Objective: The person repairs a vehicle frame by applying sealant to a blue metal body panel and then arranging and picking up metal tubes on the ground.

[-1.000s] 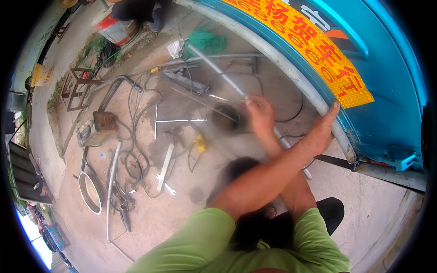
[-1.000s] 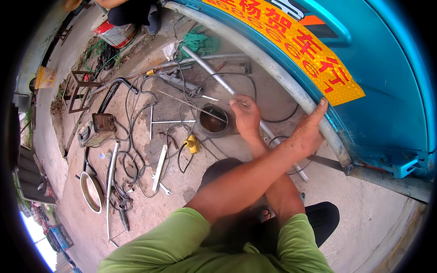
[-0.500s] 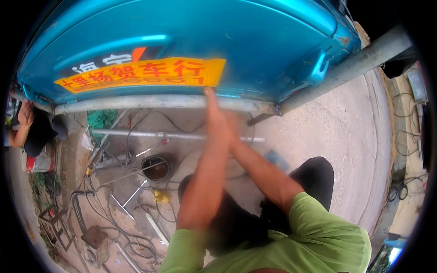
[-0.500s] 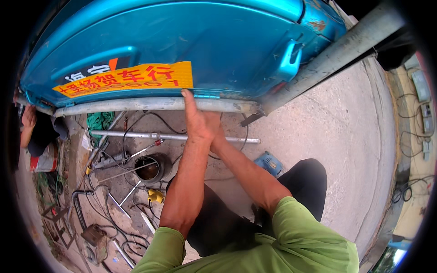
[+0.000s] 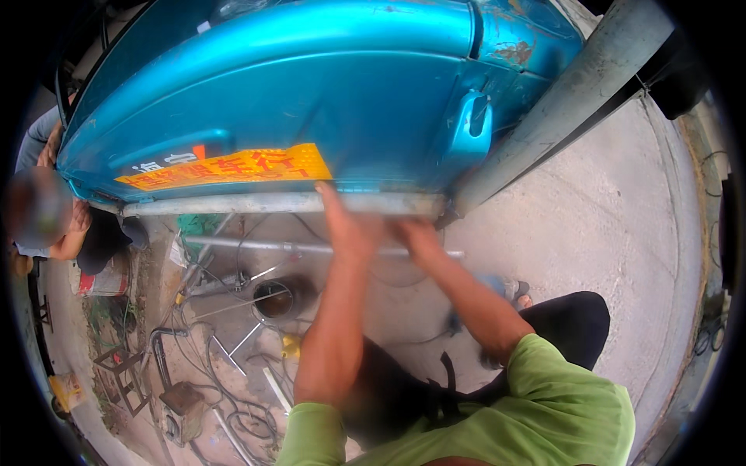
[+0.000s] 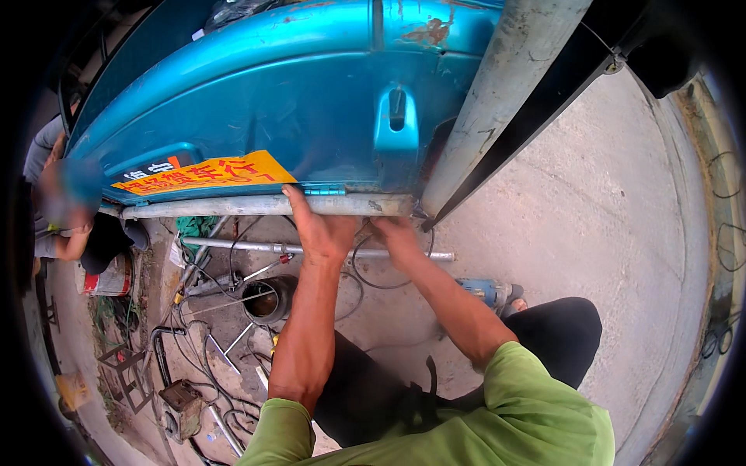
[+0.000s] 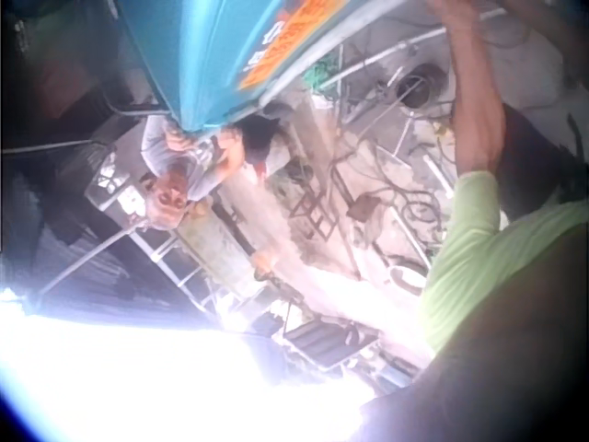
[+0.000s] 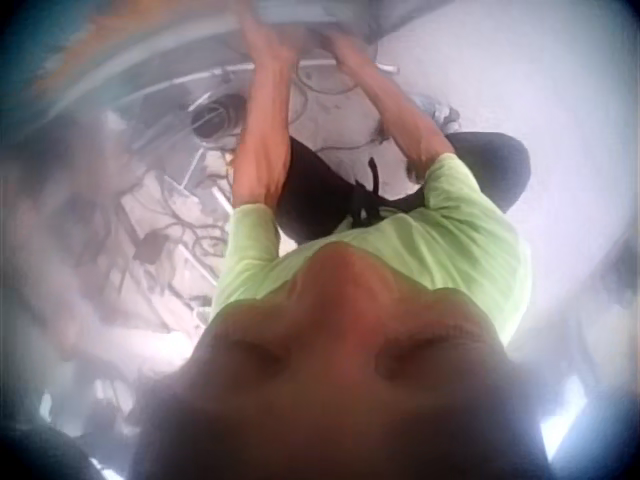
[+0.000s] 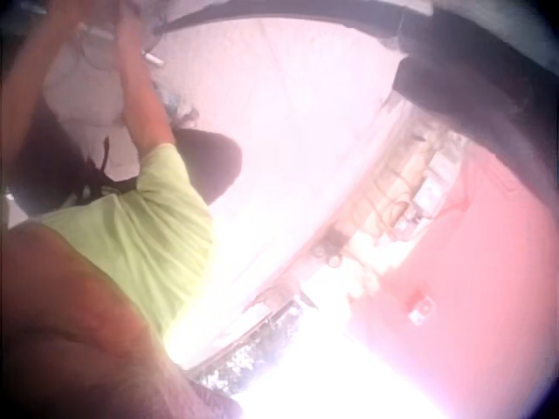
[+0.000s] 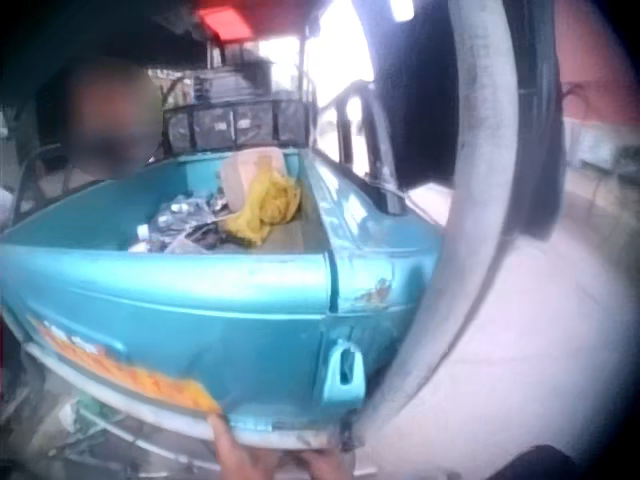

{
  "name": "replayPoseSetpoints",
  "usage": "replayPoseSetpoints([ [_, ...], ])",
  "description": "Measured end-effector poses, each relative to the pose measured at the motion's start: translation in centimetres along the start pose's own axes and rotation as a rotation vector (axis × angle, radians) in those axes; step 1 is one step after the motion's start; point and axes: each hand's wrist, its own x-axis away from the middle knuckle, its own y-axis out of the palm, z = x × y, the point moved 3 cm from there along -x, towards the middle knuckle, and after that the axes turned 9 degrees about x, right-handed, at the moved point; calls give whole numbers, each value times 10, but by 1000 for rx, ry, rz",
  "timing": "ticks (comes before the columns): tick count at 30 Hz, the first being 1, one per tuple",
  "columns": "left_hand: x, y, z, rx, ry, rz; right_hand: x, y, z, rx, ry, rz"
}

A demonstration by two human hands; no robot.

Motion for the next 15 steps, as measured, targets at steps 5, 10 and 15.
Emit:
replayPoseSetpoints([
  [5,4,9,0,-71,26,-43,-23,-34,23,644,-332,-18],
  [10,3,-3,-2,-162,132,-3,-60,-31,23,-74,-203,-58],
  [15,8,0,-6,-155,175,-24,-98,-15,36,-828,237,-315],
])
